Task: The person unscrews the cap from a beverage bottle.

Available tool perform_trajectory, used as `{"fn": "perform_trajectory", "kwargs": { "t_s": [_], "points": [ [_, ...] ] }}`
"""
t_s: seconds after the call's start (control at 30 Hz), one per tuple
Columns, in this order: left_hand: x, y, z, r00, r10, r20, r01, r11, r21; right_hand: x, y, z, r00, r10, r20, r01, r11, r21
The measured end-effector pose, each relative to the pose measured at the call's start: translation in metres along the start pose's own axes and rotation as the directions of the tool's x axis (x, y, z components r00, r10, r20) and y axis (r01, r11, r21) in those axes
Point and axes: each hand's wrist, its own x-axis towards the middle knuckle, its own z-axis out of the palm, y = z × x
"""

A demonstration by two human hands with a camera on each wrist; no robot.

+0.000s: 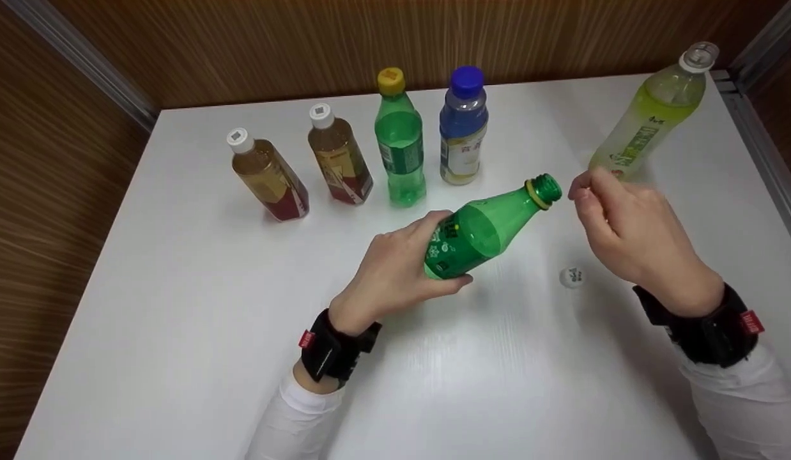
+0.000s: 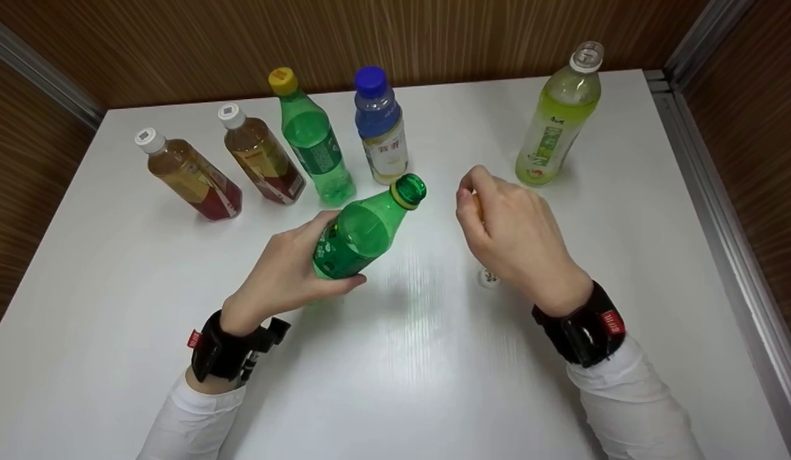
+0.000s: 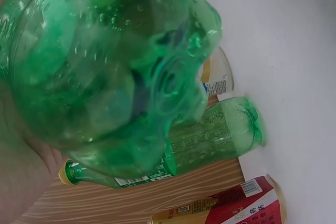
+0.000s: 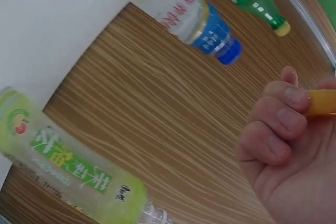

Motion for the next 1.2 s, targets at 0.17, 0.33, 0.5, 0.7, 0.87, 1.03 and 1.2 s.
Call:
{"fn": "perform_trajectory", "kwargs": {
  "t_s": [0.17,0.33,0.5,0.7,0.87,1.03,1.2],
  "points": [
    [0.0,0.0,0.0,1.0,-0.018,-0.023,0.017,1.0,-0.015,-0.005,0.012,0.009,0.991,0.009,0.132,0.0,0.998,-0.067],
    [0.0,0.0,-0.001,0.999,-0.029,-0.021,0.029,1.0,-0.01,-0.009,0.023,0.02,0.978,0.039,0.205,-0.018,0.995,-0.1],
    [-0.001,-0.001,0.0,0.999,-0.03,-0.026,0.03,0.999,-0.018,-0.011,0.035,0.03,0.945,0.094,0.315,-0.054,0.99,-0.132],
    [-0.001,-0.001,0.001,0.999,-0.01,-0.039,0.009,1.0,-0.023,-0.012,0.049,0.039,0.872,0.167,0.461,-0.086,0.978,-0.192],
    [0.0,-0.002,0.002,0.999,-0.003,-0.043,0.003,1.0,-0.008,-0.013,0.057,0.047,0.839,0.2,0.506,-0.101,0.971,-0.217],
    [0.0,-0.003,0.003,0.999,-0.007,-0.037,0.006,1.0,-0.007,-0.014,0.062,0.052,0.818,0.227,0.529,-0.125,0.967,-0.221],
    [0.001,-0.002,0.003,0.999,-0.007,-0.034,0.007,1.0,-0.01,-0.014,0.066,0.055,0.8,0.24,0.55,-0.127,0.963,-0.236]
  ]
}}
